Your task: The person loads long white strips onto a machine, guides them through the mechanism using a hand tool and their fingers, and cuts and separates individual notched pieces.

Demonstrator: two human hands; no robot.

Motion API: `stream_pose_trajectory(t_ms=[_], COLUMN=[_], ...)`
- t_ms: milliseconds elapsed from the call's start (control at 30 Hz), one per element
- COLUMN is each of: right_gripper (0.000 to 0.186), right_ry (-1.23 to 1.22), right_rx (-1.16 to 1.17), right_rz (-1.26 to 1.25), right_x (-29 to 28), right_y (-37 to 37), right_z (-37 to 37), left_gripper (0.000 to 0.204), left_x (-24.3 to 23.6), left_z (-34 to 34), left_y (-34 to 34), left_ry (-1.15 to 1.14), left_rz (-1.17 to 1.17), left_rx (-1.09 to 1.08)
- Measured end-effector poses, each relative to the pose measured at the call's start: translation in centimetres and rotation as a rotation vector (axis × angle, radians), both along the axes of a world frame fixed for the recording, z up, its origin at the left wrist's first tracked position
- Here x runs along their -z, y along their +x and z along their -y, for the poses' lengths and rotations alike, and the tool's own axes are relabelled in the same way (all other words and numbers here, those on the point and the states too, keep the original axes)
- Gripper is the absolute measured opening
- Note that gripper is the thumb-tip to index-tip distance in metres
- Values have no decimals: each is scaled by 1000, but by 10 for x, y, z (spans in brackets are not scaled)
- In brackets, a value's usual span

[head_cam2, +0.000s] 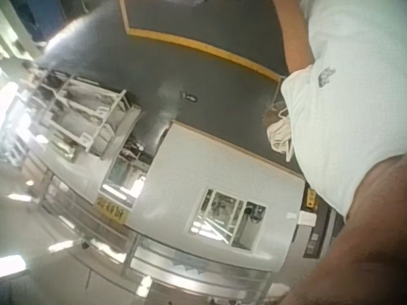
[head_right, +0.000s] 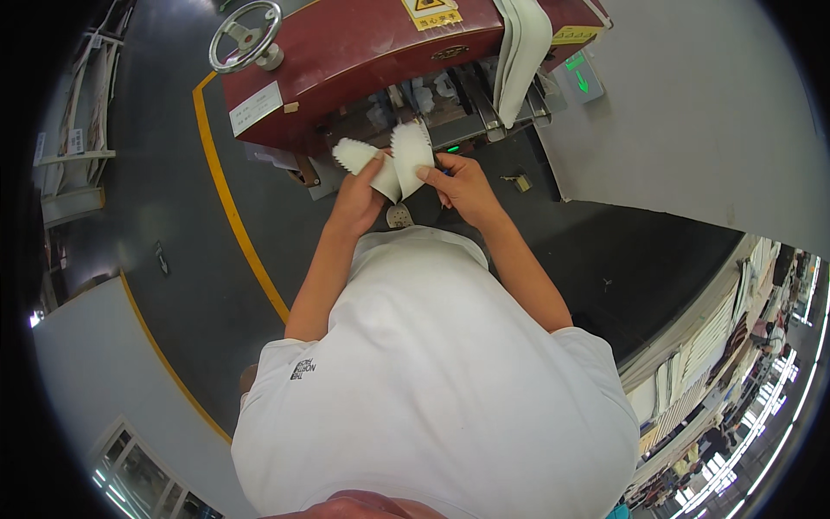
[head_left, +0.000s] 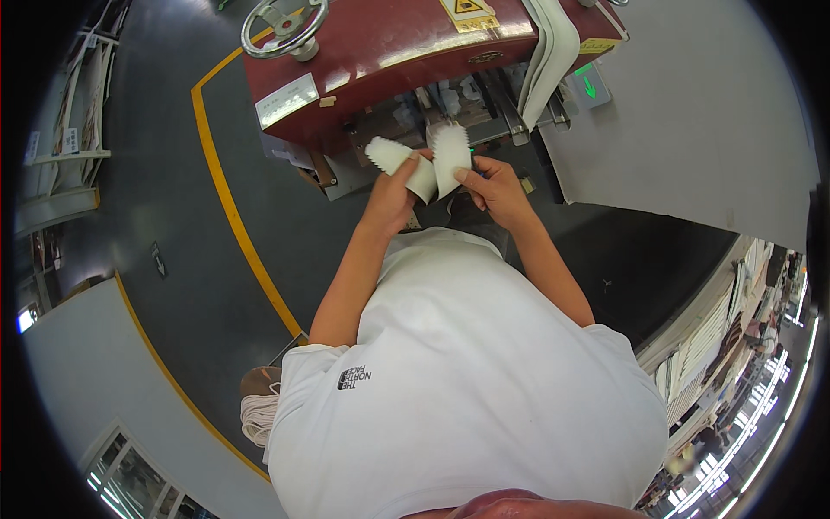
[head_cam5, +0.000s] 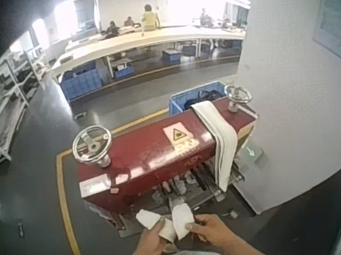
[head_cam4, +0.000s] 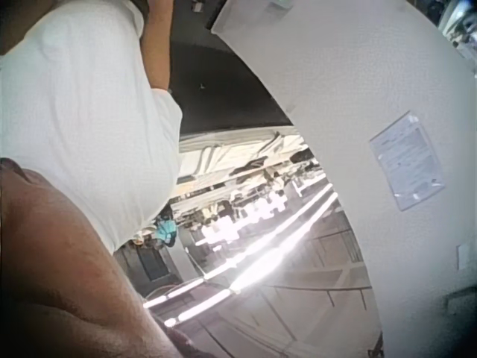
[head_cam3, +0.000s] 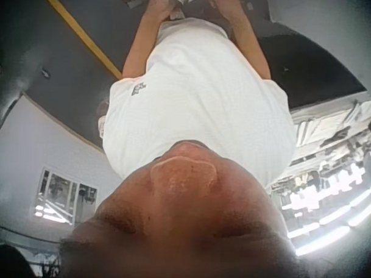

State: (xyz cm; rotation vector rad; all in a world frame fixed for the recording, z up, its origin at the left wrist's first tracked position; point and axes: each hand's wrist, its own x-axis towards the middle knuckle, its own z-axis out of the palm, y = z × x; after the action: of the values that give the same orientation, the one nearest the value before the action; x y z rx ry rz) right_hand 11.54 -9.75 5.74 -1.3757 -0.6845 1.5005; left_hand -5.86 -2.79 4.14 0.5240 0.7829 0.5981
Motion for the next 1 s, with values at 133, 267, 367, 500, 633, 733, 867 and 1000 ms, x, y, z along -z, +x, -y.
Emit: stream_pose_trajectory(t_ms=[133, 267, 367, 500, 633, 733, 867, 1000], right_gripper=[25, 25, 26, 26, 29, 37, 40, 34], right_ry=[-68, -226, -389, -479, -594, -751, -787, -632], right_rx=[-215, -130, -1, 218, 112, 48, 289, 435], right_rz=[294, 625, 1056, 943, 1070, 1454, 1584, 1272], right_x=[-33, -71, -65, -86, -89, -76, -61, -87], right_y=[54, 141, 219, 236, 225, 232, 304, 289], right_z=[16, 56, 100, 120, 110, 113, 165, 166], left_gripper=[35, 30, 27, 23, 18, 15, 15, 17], left_x=[22, 23, 5, -19, -33, -40, -36, -46], left_z=[-18, -35, -41, -44, -43, -42, -47, -35], left_y=[-26, -76, -105, -126, -139, -144, -198, -222], left_ry=[149, 369, 361, 337, 367, 411, 446, 481], left_rz=[-113, -322, -326, -288, -108, -118, 70, 155], left_rx=[-272, -574, -641, -653, -532, -436, -582, -537])
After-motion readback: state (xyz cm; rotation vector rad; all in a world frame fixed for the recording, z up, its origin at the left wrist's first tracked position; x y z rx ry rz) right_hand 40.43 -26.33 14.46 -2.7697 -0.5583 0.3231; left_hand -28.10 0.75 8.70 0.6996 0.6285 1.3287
